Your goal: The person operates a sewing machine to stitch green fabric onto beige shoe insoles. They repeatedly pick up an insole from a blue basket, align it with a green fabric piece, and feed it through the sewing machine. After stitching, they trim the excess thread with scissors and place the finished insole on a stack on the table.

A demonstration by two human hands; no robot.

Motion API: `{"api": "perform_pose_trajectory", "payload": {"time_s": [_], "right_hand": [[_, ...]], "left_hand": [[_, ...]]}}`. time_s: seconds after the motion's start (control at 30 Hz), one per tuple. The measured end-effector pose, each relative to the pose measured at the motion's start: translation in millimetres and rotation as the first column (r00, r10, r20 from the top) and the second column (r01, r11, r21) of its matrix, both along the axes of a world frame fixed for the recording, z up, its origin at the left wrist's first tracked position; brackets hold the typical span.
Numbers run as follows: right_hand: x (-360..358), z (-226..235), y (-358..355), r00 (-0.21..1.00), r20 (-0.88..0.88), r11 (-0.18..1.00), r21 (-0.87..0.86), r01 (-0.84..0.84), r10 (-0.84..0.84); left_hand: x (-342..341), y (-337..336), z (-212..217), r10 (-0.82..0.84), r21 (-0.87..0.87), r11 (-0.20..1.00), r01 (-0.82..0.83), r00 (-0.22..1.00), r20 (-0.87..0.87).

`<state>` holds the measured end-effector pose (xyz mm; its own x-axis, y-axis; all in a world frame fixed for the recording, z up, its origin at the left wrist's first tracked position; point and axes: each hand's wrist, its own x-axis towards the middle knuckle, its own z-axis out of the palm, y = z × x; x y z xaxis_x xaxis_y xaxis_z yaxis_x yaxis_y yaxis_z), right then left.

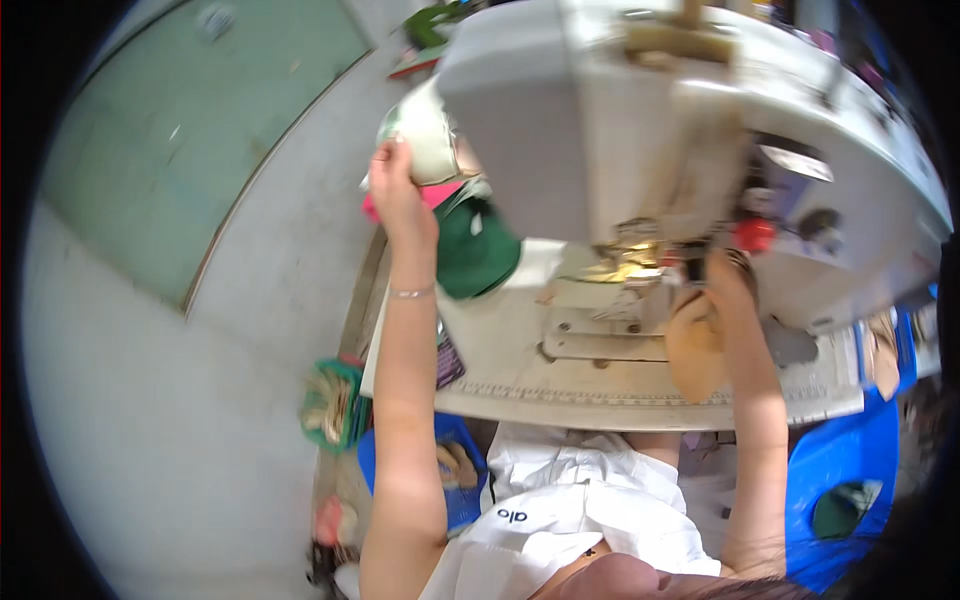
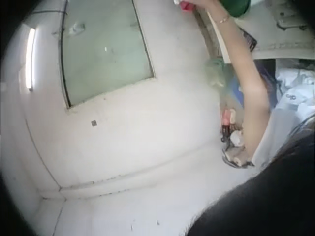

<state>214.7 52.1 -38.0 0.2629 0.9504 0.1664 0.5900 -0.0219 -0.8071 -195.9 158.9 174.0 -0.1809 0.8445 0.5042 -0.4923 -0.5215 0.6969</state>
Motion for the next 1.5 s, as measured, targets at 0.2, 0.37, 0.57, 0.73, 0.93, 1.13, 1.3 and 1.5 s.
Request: {"api": "perform_pose_trajectory", "payload": {"time_s": [0.2,0.37,0.57,0.73,0.93,1.13,1.3,1.5], "right_hand": [[-75.2,40.8,-62.8,0.403,-0.9,0.967,0.073,-0.243,0.169],[-83.4,31.7,-97.3,0.406,-0.885,0.962,0.141,-0.233,0.228],[-110.0,42.2,-92.2,0.467,-0.832,0.937,0.166,-0.306,0.3],[-111.8,43.1,-110.7,0.716,-0.638,0.958,0.159,-0.237,0.283],[-168.5,63.5,-119.4,0.798,-0.588,0.991,0.065,-0.118,0.133],[-200.8,76.4,-131.5,0.611,-0.771,0.983,0.111,-0.147,0.179],[-206.7,66.5,-124.3,0.572,-0.796,0.979,0.137,-0.148,0.198],[-198.2,93.4,-132.4,0.471,-0.859,0.965,0.089,-0.247,0.2]], "left_hand": [[-198.3,-202.4,-34.9,0.736,0.217,0.553,-0.804,0.35,-0.579],[-279.5,-291.8,-137.4,0.424,0.223,0.454,-0.862,-0.011,-0.905],[-324.6,-354.0,-302.3,-0.047,0.209,0.438,-0.875,-0.254,-0.966],[-249.6,-271.9,-196.9,0.316,0.091,0.553,-0.828,0.107,-0.943],[-108.0,-208.9,-94.8,0.062,-0.049,0.99,-0.136,0.705,-0.706],[0.1,-125.9,-102.3,-0.334,-0.105,0.902,0.42,0.521,-0.786],[47.5,-128.1,-71.3,-0.57,-0.508,0.818,0.271,0.497,-0.654],[58.2,-136.7,-82.2,-0.689,-0.626,0.659,0.417,0.668,-0.28]]}}
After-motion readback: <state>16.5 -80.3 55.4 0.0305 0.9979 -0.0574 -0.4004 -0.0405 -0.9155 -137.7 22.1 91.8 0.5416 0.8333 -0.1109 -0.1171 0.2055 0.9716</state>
